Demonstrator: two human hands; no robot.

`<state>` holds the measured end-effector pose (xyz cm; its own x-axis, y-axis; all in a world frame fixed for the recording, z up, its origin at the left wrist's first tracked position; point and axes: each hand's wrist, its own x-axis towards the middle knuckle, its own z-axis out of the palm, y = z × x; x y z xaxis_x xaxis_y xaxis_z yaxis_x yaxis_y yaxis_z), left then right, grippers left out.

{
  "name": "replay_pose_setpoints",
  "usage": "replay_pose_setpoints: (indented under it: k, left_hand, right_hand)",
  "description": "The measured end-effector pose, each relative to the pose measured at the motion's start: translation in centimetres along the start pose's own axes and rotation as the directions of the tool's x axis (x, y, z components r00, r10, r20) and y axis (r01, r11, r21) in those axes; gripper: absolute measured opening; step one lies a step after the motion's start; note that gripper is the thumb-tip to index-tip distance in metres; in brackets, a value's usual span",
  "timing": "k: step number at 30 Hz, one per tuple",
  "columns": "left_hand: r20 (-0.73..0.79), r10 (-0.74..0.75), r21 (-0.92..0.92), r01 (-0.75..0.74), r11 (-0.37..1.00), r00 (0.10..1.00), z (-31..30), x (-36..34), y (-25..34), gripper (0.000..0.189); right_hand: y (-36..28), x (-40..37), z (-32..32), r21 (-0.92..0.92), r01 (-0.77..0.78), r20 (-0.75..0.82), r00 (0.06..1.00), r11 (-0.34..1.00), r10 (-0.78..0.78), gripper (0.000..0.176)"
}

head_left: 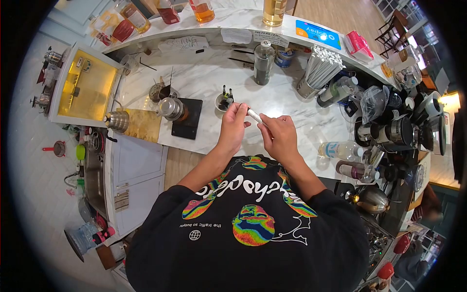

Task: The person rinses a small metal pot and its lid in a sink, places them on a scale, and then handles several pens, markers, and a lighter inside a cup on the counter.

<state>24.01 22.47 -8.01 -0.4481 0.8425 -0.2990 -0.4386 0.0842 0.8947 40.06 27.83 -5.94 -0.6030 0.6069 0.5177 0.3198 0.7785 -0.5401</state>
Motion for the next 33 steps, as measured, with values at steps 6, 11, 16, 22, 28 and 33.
replay_pose_setpoints:
  k: [6,11,16,22,28,33]
  left_hand:
    - [0.116,0.115,0.044,-0.121,0.992,0.987,-0.8,-0.2,0.9,0.017]
    - [0.126,0.184,-0.009,-0.184,0.983,0.975,-1.4,-0.3,1.2,0.025]
    - [0.164,0.145,-0.123,-0.126,0.984,0.976,-2.7,0.0,0.9,0.023]
    - [0.092,0.086,0.021,-0.089,0.996,0.992,-3.6,0.5,0.7,0.018]
    - [0.073,0.319,0.422,-0.319,0.849,0.945,-6.1,0.8,-1.4,0.026]
    - [0.026,0.180,0.432,-0.173,0.885,0.983,-10.2,-0.3,-2.9,0.030]
  right_hand:
    - [-1.5,-0.1,-0.8,0.194,-0.274,0.024,0.961,0.942,0.275,0.022]
    - [-1.6,-0.1,0.0,0.557,-0.506,0.207,0.853,0.659,0.479,0.023]
    - [-1.2,0.3,0.3,0.691,-0.657,0.469,0.724,0.300,0.506,0.022]
    - [-0.4,0.1,2.5,0.696,-0.708,0.592,0.661,0.120,0.462,0.021]
    - [2.0,-1.6,5.2,0.547,-0.608,0.490,0.790,0.576,0.368,0.026]
    - [2.4,-1.1,5.7,0.145,-0.492,0.248,0.858,0.858,0.450,0.026]
